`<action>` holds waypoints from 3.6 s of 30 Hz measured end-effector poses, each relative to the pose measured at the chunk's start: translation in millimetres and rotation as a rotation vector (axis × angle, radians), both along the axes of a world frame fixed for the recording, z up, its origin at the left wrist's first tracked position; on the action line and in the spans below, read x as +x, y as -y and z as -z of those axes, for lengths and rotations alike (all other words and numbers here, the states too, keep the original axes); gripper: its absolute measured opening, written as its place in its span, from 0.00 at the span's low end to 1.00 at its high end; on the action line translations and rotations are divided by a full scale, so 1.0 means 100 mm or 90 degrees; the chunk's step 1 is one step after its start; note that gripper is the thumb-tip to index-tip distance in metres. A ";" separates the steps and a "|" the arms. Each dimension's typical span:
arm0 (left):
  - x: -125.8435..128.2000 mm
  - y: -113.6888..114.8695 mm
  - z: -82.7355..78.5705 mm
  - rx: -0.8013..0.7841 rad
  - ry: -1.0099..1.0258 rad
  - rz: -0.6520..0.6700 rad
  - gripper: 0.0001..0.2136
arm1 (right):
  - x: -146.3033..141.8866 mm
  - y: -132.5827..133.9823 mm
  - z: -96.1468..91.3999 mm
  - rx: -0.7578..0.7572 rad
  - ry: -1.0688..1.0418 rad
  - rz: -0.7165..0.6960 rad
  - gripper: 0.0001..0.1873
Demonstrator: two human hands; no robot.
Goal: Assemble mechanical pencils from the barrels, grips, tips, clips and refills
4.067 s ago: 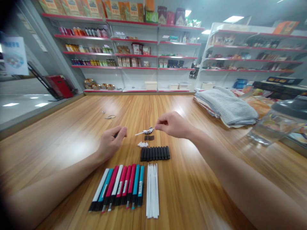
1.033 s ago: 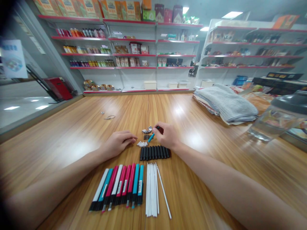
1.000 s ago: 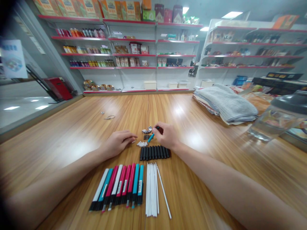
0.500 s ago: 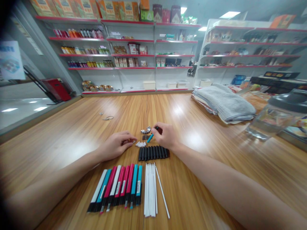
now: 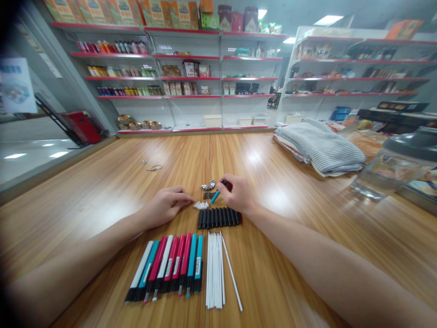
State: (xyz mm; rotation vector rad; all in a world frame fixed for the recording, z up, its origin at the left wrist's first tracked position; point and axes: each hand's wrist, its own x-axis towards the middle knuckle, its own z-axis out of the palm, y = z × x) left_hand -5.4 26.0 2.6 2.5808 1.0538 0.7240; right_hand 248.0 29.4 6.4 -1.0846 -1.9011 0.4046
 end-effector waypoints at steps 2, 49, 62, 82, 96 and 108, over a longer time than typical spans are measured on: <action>0.00 -0.01 0.00 0.002 0.005 -0.009 0.09 | 0.00 0.00 0.01 0.002 0.001 -0.003 0.10; 0.11 0.12 -0.05 -0.028 -0.006 -0.092 0.07 | 0.12 0.34 -0.89 -0.690 0.564 -0.565 0.07; 0.12 0.14 -0.05 -0.014 -0.001 -0.096 0.07 | 0.05 0.40 -0.87 -0.669 0.474 -0.595 0.07; 0.23 0.33 -0.23 0.085 0.159 -0.074 0.07 | 0.15 0.30 -0.97 -0.459 0.482 -0.482 0.10; 0.41 0.86 -0.85 -0.400 0.214 0.058 0.06 | -0.05 0.66 -1.15 -0.226 0.145 -0.316 0.12; -0.95 1.18 -0.25 -0.038 0.047 -0.112 0.08 | 0.26 1.23 -1.20 -0.113 0.351 -0.193 0.11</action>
